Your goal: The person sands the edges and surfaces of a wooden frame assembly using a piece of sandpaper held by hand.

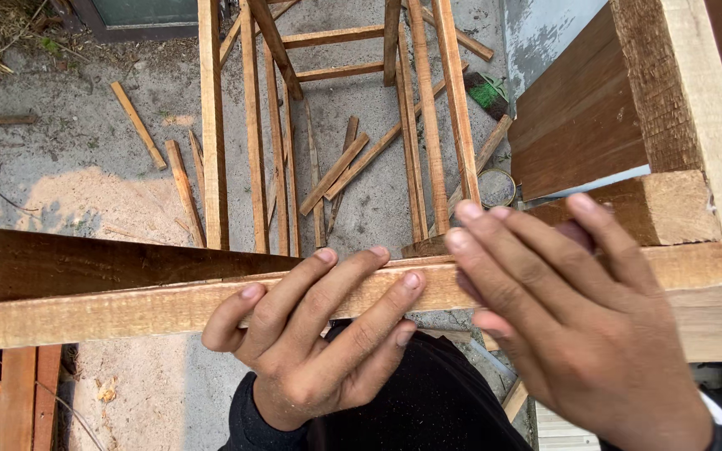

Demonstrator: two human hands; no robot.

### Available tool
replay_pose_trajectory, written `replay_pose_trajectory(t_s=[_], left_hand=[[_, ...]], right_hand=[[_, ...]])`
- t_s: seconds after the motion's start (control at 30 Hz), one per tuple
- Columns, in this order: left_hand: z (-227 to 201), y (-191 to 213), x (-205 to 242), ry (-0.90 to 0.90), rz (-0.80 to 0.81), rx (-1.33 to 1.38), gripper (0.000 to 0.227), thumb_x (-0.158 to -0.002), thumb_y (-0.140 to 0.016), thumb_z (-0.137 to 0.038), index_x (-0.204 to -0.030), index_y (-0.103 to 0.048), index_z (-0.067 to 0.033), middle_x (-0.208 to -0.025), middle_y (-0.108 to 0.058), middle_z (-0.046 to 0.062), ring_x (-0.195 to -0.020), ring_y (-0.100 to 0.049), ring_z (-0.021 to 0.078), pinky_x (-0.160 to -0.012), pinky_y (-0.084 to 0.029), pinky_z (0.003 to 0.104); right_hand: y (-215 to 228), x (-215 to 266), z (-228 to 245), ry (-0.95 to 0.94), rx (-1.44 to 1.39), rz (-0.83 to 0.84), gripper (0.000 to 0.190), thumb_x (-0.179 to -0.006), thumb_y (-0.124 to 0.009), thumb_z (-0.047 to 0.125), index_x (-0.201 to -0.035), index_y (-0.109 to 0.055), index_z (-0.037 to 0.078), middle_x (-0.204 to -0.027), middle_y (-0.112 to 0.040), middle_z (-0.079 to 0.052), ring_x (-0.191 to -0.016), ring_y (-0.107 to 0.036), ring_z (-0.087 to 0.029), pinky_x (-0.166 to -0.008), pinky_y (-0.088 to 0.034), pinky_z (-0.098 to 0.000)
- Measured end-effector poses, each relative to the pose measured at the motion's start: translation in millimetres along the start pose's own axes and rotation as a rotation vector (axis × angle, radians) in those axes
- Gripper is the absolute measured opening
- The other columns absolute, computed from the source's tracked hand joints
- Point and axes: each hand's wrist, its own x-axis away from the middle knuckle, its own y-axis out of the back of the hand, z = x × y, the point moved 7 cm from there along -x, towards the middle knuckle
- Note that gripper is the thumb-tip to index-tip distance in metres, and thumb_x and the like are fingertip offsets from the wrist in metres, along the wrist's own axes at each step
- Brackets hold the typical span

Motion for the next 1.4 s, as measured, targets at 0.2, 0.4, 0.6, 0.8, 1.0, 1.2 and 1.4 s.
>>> replay_pose_trajectory(t_s=[0.2,0.4,0.6,0.8,1.0,1.2,1.4], left_hand=[[-8,-7,6,0.058,-0.024,0.012,0.021,-0.101,-0.061,-0.053,-0.112,-0.077,-0.0445,-0.112,-0.077,-0.018,-0.112,-0.059,0.0063,-0.119,-0.017,0.028],[-6,-7,2,0.085,-0.043,0.003,0.019,-0.1,-0.062,-0.049,-0.111,-0.076,-0.0434,-0.112,-0.077,-0.016,-0.114,-0.057,0.008,-0.118,-0.016,0.03],[-7,-7,2,0.076,-0.047,0.009,0.018,-0.101,-0.065,-0.049,-0.113,-0.077,-0.0433,-0.116,-0.075,-0.018,-0.116,-0.058,0.0078,-0.119,-0.018,0.03],[-4,-6,1,0.069,-0.016,0.003,0.023,-0.098,-0.064,-0.047,-0.116,-0.077,-0.0388,-0.116,-0.075,-0.016,-0.115,-0.058,0.0095,-0.117,-0.016,0.032],[-3,-7,-1,0.071,-0.035,0.012,0.021,-0.103,-0.067,-0.051,-0.118,-0.076,-0.0381,-0.117,-0.073,-0.019,-0.118,-0.057,0.0073,-0.119,-0.016,0.031],[-4,-6,5,0.008,0.006,-0.023,0.022,-0.105,-0.066,-0.05,-0.121,-0.076,-0.0381,-0.121,-0.073,-0.019,-0.118,-0.057,0.0071,-0.119,-0.014,0.031],[-3,-5,4,0.006,-0.022,-0.01,0.024,-0.101,-0.067,-0.047,-0.121,-0.076,-0.0375,-0.12,-0.074,-0.017,-0.116,-0.056,0.0082,-0.119,-0.014,0.03]], right_hand=[[10,10,-22,0.014,-0.056,0.05,0.053,-0.095,-0.052,0.039,-0.144,-0.054,0.019,-0.15,-0.055,0.0,-0.138,-0.047,-0.017,-0.125,-0.025,-0.0444],[-1,1,3,0.099,-0.001,-0.04,0.052,-0.101,-0.052,0.042,-0.145,-0.054,0.014,-0.148,-0.057,-0.002,-0.135,-0.05,-0.017,-0.122,-0.027,-0.0444],[10,4,-25,-0.078,-0.101,0.032,0.052,-0.103,-0.043,0.04,-0.148,-0.049,0.016,-0.15,-0.051,-0.004,-0.14,-0.042,-0.019,-0.126,-0.021,-0.0453],[-5,3,12,0.039,-0.041,-0.043,0.05,-0.103,-0.046,0.043,-0.145,-0.051,0.018,-0.149,-0.054,-0.001,-0.14,-0.043,-0.016,-0.125,-0.019,-0.0474],[6,-2,-8,-0.131,-0.142,-0.004,0.049,-0.105,-0.043,0.04,-0.148,-0.048,0.016,-0.151,-0.049,-0.004,-0.141,-0.039,-0.018,-0.126,-0.018,-0.0477],[5,4,5,-0.064,-0.047,0.035,0.053,-0.1,-0.045,0.043,-0.147,-0.051,0.018,-0.152,-0.052,-0.002,-0.142,-0.042,-0.018,-0.127,-0.019,-0.0466],[-4,1,12,-0.071,-0.054,0.013,0.052,-0.102,-0.048,0.043,-0.146,-0.052,0.016,-0.151,-0.052,-0.001,-0.139,-0.045,-0.017,-0.127,-0.02,-0.0467]])
